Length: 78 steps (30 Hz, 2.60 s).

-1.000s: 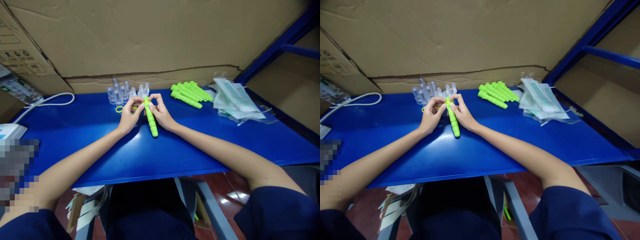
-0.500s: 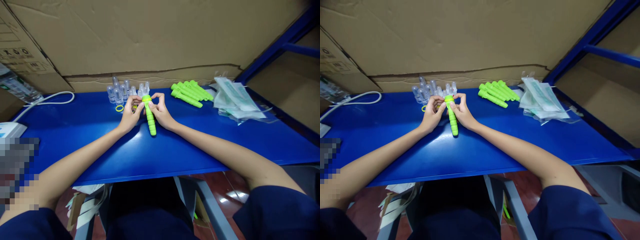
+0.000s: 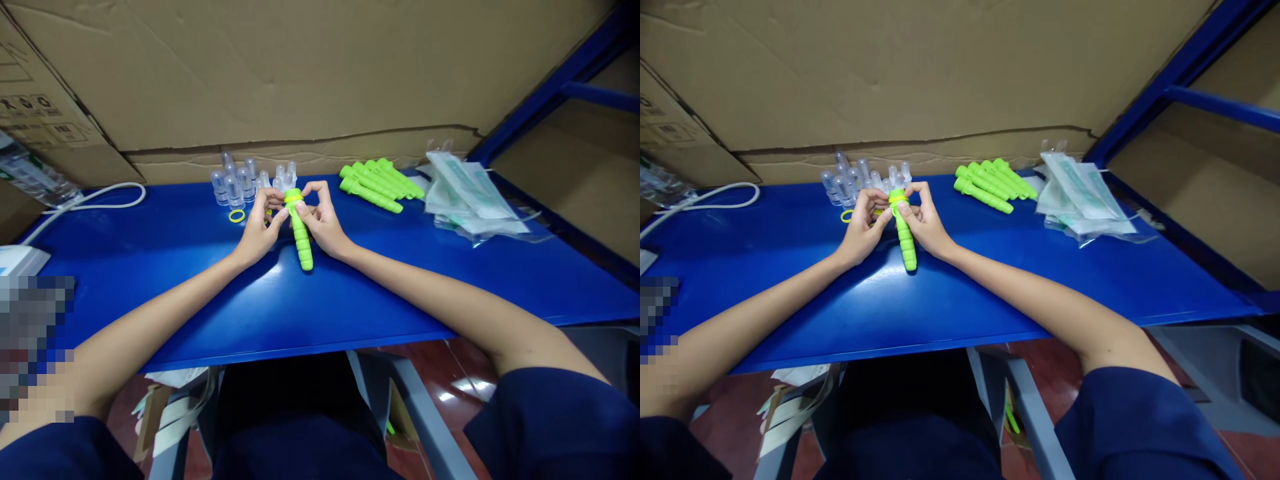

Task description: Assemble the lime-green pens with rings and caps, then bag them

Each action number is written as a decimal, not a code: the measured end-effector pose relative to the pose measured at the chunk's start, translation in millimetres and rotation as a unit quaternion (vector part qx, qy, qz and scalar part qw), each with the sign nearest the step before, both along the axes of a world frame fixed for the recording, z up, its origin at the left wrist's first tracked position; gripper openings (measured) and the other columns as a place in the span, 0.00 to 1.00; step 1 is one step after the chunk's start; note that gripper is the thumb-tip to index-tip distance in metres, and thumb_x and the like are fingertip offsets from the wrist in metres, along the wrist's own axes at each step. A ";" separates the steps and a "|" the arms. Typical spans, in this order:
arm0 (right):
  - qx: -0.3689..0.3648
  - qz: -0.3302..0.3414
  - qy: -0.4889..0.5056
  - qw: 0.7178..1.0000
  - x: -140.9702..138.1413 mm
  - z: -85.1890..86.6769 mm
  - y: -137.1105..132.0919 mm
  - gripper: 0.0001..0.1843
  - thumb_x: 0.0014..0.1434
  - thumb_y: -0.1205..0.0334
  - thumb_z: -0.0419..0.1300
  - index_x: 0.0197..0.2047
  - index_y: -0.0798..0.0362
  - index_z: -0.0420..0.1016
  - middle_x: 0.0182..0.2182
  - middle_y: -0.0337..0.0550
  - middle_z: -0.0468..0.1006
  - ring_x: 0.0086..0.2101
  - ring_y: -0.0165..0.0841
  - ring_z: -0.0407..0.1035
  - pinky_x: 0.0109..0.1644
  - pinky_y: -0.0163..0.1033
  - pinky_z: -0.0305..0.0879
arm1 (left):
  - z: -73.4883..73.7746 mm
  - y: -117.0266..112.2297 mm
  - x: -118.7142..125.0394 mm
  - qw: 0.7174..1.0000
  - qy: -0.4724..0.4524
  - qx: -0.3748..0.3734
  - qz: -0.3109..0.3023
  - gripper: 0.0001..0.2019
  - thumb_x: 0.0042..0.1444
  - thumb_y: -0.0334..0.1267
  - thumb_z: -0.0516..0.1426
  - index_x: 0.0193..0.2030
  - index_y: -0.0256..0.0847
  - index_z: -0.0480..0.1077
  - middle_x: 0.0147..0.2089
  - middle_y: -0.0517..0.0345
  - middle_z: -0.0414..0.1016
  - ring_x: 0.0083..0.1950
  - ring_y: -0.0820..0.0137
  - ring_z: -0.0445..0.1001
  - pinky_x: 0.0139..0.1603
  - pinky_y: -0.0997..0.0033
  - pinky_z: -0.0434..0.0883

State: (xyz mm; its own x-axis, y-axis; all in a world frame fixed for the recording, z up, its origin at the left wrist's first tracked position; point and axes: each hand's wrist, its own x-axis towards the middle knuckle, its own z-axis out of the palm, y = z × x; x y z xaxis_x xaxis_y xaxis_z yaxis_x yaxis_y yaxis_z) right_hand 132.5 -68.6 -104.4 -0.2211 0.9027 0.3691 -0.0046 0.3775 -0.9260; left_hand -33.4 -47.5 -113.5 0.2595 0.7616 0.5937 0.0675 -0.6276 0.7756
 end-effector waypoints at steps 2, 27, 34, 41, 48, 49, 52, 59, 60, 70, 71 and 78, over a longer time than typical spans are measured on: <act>-0.004 -0.007 -0.006 1.000 0.4 0.5 -0.5 0.31 0.60 0.31 0.60 0.50 0.43 0.52 0.29 0.33 0.72 0.20 0.28 0.62 0.21 0.37 0.64 | -0.4 -0.1 0.0 1.000 0.004 -0.002 0.001 0.15 0.63 0.47 0.61 0.50 0.46 0.63 0.49 0.54 0.73 0.49 0.67 0.75 0.50 0.65 0.71; 0.016 0.003 0.033 0.999 -7.4 -2.9 2.6 0.33 0.60 0.42 0.66 0.54 0.43 0.48 0.32 0.29 0.74 0.17 0.22 0.63 0.19 0.30 0.64 | -5.3 0.5 2.9 0.996 0.006 0.050 0.070 0.25 0.61 0.57 0.62 0.56 0.46 0.61 0.51 0.52 0.70 0.46 0.68 0.75 0.41 0.69 0.72; 0.077 -0.035 0.055 0.995 -7.9 -3.5 -1.9 0.32 0.62 0.41 0.64 0.56 0.42 0.48 0.35 0.32 0.74 0.18 0.22 0.62 0.19 0.30 0.63 | -6.9 -1.1 4.3 0.996 -0.026 0.058 0.065 0.27 0.64 0.55 0.59 0.62 0.52 0.53 0.53 0.52 0.68 0.48 0.70 0.75 0.43 0.70 0.72; 0.058 0.006 0.018 0.998 -8.9 -5.3 -0.6 0.32 0.61 0.40 0.64 0.54 0.44 0.50 0.34 0.32 0.76 0.19 0.22 0.63 0.19 0.29 0.62 | -7.5 2.0 2.3 0.996 -0.028 0.031 0.084 0.20 0.65 0.54 0.58 0.56 0.48 0.58 0.54 0.52 0.68 0.47 0.71 0.74 0.41 0.72 0.71; 0.065 -0.005 0.010 0.998 -7.5 -4.2 -2.4 0.32 0.61 0.40 0.64 0.55 0.43 0.49 0.35 0.33 0.75 0.19 0.23 0.63 0.19 0.30 0.63 | 0.8 -3.5 4.2 0.996 -0.027 0.034 0.075 0.14 0.66 0.49 0.58 0.48 0.43 0.64 0.47 0.55 0.72 0.44 0.73 0.75 0.37 0.75 0.69; 0.065 -0.004 0.009 0.998 -7.2 -4.3 -2.3 0.32 0.62 0.40 0.63 0.56 0.43 0.48 0.35 0.33 0.75 0.19 0.23 0.63 0.19 0.30 0.63 | 1.7 -4.3 4.3 0.996 -0.027 0.035 0.074 0.13 0.66 0.49 0.58 0.47 0.43 0.64 0.46 0.55 0.72 0.43 0.73 0.75 0.37 0.75 0.69; 0.068 -0.002 0.010 0.998 -6.8 -4.7 -1.6 0.31 0.63 0.40 0.62 0.54 0.44 0.48 0.34 0.33 0.74 0.21 0.24 0.66 0.21 0.30 0.65 | 3.1 -6.0 4.6 0.996 -0.026 0.043 0.072 0.13 0.66 0.49 0.58 0.47 0.43 0.64 0.45 0.56 0.72 0.43 0.73 0.75 0.36 0.75 0.69; 0.082 -0.012 -0.006 0.997 -8.3 -6.3 -2.9 0.29 0.65 0.39 0.60 0.55 0.43 0.49 0.34 0.33 0.74 0.21 0.24 0.63 0.22 0.31 0.64 | 3.2 -5.2 4.7 0.996 -0.038 0.054 0.065 0.13 0.66 0.50 0.58 0.46 0.44 0.64 0.43 0.59 0.71 0.41 0.74 0.74 0.37 0.75 0.70; 0.084 -0.015 -0.014 0.996 -8.5 -6.3 -3.5 0.28 0.65 0.38 0.59 0.55 0.43 0.49 0.34 0.33 0.73 0.20 0.24 0.62 0.22 0.32 0.64 | 3.2 -4.8 4.6 0.996 -0.039 0.054 0.064 0.13 0.66 0.50 0.58 0.46 0.44 0.64 0.43 0.59 0.71 0.41 0.74 0.74 0.38 0.74 0.70; 0.097 -0.012 -0.037 0.995 -8.8 0.4 -9.1 0.26 0.66 0.35 0.54 0.55 0.44 0.58 0.34 0.35 0.71 0.20 0.24 0.61 0.21 0.31 0.61 | 4.3 -5.8 4.3 0.997 -0.035 0.044 0.062 0.15 0.65 0.54 0.58 0.46 0.44 0.66 0.43 0.58 0.71 0.41 0.73 0.74 0.40 0.73 0.72; 0.095 -0.010 -0.036 0.995 -8.9 0.6 -9.3 0.25 0.67 0.35 0.54 0.55 0.44 0.58 0.34 0.35 0.71 0.20 0.23 0.61 0.20 0.31 0.61 | 4.5 -5.9 4.4 0.997 -0.036 0.042 0.063 0.16 0.65 0.54 0.58 0.46 0.44 0.66 0.43 0.58 0.71 0.40 0.74 0.74 0.39 0.73 0.72; 0.092 -0.004 -0.026 0.995 -9.5 0.0 -9.0 0.23 0.67 0.39 0.57 0.54 0.45 0.59 0.33 0.33 0.70 0.19 0.22 0.60 0.20 0.29 0.59 | 4.2 -5.3 3.9 0.997 -0.036 0.034 0.061 0.16 0.65 0.54 0.59 0.45 0.43 0.67 0.43 0.58 0.72 0.39 0.75 0.73 0.39 0.73 0.71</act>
